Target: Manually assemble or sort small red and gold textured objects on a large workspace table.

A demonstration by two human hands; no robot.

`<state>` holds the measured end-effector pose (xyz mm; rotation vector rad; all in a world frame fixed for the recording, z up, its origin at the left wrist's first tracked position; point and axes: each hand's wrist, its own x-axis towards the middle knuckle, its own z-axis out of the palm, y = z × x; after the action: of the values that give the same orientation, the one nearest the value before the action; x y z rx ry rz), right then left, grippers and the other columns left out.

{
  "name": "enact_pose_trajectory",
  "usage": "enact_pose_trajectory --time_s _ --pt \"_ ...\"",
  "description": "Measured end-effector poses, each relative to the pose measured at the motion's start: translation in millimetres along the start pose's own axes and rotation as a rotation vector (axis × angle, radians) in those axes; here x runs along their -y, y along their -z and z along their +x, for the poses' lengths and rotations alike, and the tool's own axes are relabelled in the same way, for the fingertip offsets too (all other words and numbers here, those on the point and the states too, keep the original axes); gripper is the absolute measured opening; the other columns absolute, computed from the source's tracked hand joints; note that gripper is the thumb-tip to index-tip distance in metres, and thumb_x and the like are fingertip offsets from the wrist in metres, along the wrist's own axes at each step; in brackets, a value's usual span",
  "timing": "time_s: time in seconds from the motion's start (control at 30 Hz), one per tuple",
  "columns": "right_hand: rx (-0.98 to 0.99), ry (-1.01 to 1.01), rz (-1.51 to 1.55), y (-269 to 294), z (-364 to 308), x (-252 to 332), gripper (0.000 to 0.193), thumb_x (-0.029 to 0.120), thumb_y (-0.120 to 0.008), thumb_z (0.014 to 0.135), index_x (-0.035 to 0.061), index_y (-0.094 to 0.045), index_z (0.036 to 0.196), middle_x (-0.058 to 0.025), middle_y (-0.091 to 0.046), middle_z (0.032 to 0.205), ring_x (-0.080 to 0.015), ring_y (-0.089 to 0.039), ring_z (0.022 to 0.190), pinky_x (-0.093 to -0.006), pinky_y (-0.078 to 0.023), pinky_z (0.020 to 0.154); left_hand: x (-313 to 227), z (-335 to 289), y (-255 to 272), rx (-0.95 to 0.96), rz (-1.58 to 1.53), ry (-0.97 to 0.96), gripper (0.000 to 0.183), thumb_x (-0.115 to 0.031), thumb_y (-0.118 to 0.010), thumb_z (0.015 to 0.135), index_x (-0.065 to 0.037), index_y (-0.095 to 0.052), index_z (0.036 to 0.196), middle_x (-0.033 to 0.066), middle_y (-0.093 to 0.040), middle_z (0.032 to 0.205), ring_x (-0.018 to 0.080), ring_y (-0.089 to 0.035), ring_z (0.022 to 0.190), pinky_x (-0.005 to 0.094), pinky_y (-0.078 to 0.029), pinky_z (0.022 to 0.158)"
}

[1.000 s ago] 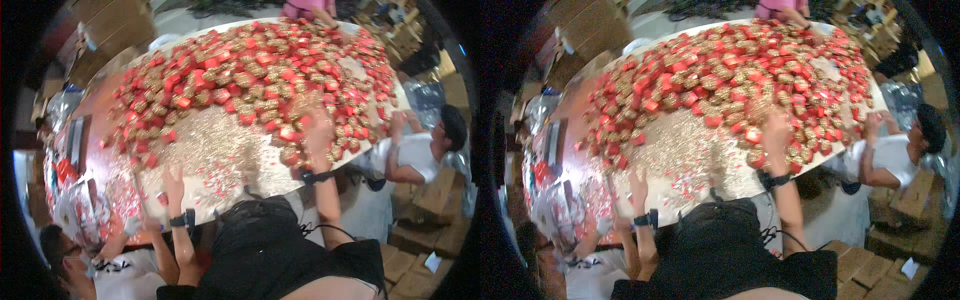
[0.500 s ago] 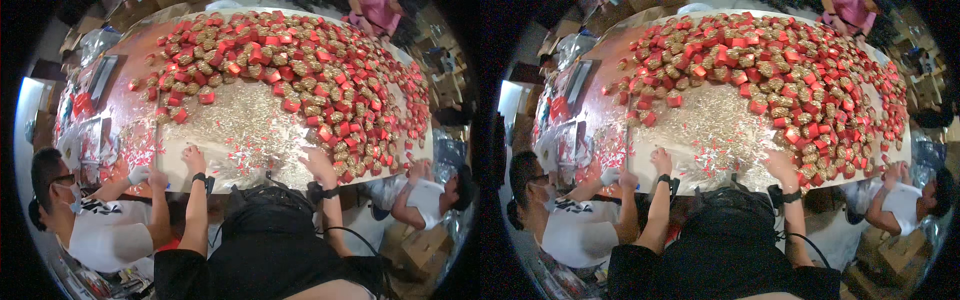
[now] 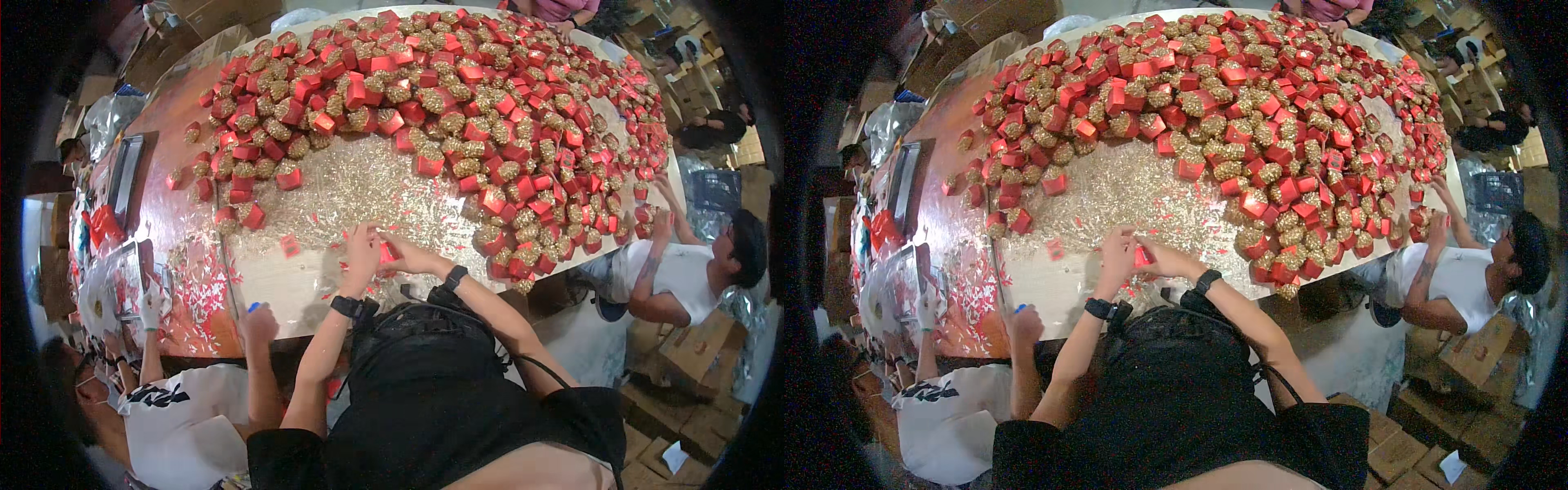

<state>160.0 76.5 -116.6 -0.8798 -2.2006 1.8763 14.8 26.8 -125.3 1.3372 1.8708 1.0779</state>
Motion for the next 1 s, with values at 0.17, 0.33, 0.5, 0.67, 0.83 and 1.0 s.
enact_pose_trajectory --time_s 0.17,0.33,0.5,0.67,0.83,1.0 --pt "0.04 -0.011 0.302 10 -1 -17 0.06 0.016 -0.064 0.079 0.0025 -0.032 0.128 -0.0137 -0.054 0.107 -0.0175 -0.054 0.094 -0.0303 -0.047 0.076 -18 11 -1 -0.001 -0.013 0.032 0.023 0.001 -0.058 0.072 -0.004 -0.055 0.095 0.0113 -0.053 0.09 0.0215 -0.058 0.076 0.0305 -0.048 0.067" --pt "0.17 -0.275 0.289 34 -20 -16 0.014 0.008 -0.053 0.084 -0.0012 -0.061 0.091 -0.008 -0.064 0.078 -0.0155 -0.059 0.074 -0.0284 -0.047 0.071 0 29 -5 0.142 -0.03 -0.144 0.018 0.002 -0.056 0.074 -0.001 -0.052 0.092 0.0128 -0.047 0.093 0.0228 -0.054 0.075 0.0333 -0.044 0.068" --pt "0.222 -0.185 0.075 44 -30 -33 0.018 0.014 -0.053 0.085 -0.0002 -0.064 0.083 -0.0029 -0.063 0.075 -0.0078 -0.056 0.069 -0.0232 -0.044 0.06 24 76 -3 0.197 -0.022 0.041 0.032 -0.012 -0.062 0.074 -0.003 -0.051 0.103 0.0177 -0.048 0.098 0.0267 -0.052 0.087 0.0367 -0.042 0.078" --pt "0.124 -0.437 0.45 54 -45 -13 0.031 0.029 -0.05 0.088 0.0013 -0.065 0.086 -0.0043 -0.064 0.078 -0.007 -0.059 0.073 -0.0199 -0.043 0.061 36 171 33 -0.318 0.64 -0.147 0.078 -0.036 -0.069 0.068 0.001 -0.03 0.125 0.0268 -0.041 0.11 0.0421 -0.04 0.106 0.0471 -0.037 0.087" --pt "0.1 -0.297 0.43 49 -56 -76 0.016 0.013 -0.059 0.08 -0.0011 -0.065 0.085 -0.009 -0.065 0.078 -0.0126 -0.063 0.07 -0.0257 -0.05 0.069 13 259 47 -0.199 0.43 0.131 0.085 -0.042 -0.071 0.063 0.0 -0.028 0.122 0.0314 -0.036 0.112 0.0456 -0.049 0.094 0.0454 -0.044 0.078" --pt "0.064 -0.681 -0.089 52 -66 -77 0.015 0.01 -0.058 0.079 -0.0017 -0.066 0.075 -0.0081 -0.064 0.068 -0.0135 -0.062 0.061 -0.0248 -0.049 0.054 42 280 29 -0.385 0.333 0.278 0.072 -0.037 -0.074 0.059 -0.001 -0.035 0.108 0.0342 -0.042 0.102 0.0465 -0.051 0.083 0.0442 -0.046 0.074"
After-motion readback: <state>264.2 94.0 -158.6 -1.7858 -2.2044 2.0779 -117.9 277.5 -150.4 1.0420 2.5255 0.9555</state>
